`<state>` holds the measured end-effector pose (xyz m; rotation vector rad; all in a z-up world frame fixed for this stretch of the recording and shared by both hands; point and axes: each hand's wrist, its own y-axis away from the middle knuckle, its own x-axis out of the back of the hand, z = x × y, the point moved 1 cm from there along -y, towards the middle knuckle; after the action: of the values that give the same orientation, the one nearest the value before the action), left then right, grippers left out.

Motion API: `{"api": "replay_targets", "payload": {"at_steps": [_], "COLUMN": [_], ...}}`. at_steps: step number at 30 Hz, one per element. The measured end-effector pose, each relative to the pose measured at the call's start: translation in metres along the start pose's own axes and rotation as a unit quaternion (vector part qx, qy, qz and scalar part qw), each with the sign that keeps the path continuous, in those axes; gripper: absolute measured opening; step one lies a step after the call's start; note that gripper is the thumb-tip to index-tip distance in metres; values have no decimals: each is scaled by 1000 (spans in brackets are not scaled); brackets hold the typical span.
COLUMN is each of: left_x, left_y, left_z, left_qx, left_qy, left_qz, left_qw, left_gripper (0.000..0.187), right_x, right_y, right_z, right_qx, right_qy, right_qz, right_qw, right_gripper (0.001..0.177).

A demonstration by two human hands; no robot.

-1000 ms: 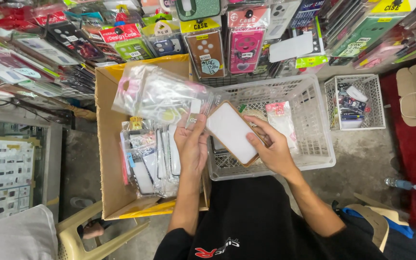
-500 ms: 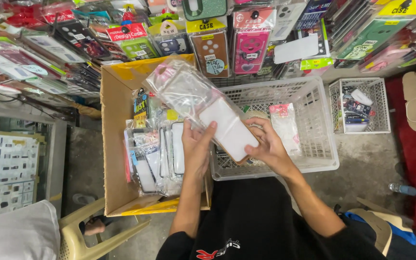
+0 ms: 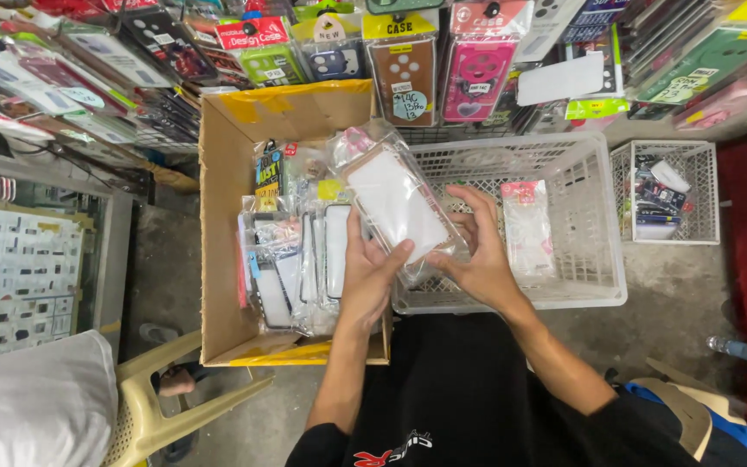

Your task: Sort and organize various mobile phone cases between boxes and baskets.

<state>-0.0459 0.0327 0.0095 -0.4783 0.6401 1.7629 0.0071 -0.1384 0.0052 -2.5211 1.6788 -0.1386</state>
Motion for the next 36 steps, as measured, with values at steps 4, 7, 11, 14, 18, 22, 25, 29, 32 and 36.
{"api": "replay_targets", "payload": {"at_steps": [4,7,11,14,18,22,25,29,32,36], "left_x": [32,60,96,119,106,50,22,-21,-50,-81], "left_y": [1,4,10,18,20,11,-3,-20,-31,-46], "left_z": [1,8,10,7,18,37,26,-4,-38,-95], "left_qx": [-5,22,9,-17,-15,-50,-111,-146,-131,-71], "left_qy": [-37,-106,-228,-403,-660,-732,-692,-640,-637,-628], "left_qz": [3,56,116,126,102,92,90,27,-41,-139], "left_qw": [999,993,967,906,744,673,708,754,758,763], "left_gripper": [101,93,74,65,68,81,84,69,62,55], "right_x": [-10,-17,-18,-12,2,19,38,76,118,184], "right_y": [0,-2,-4,-5,-6,-7,-8,-10,-14,-12], "right_z": [-3,-7,-6,4,18,33,45,75,129,211], "right_qx": [56,90,35,22,6,-11,-30,-104,-144,-256], "right_qy": [115,137,98,99,78,85,52,18,3,34], "right_qz": [-52,-124,-181,-174,-159,-142,-125,-85,-42,59], "right_qw": [990,979,978,979,984,986,990,991,989,964], "right_gripper": [75,73,62,58,52,49,49,48,48,50]}}
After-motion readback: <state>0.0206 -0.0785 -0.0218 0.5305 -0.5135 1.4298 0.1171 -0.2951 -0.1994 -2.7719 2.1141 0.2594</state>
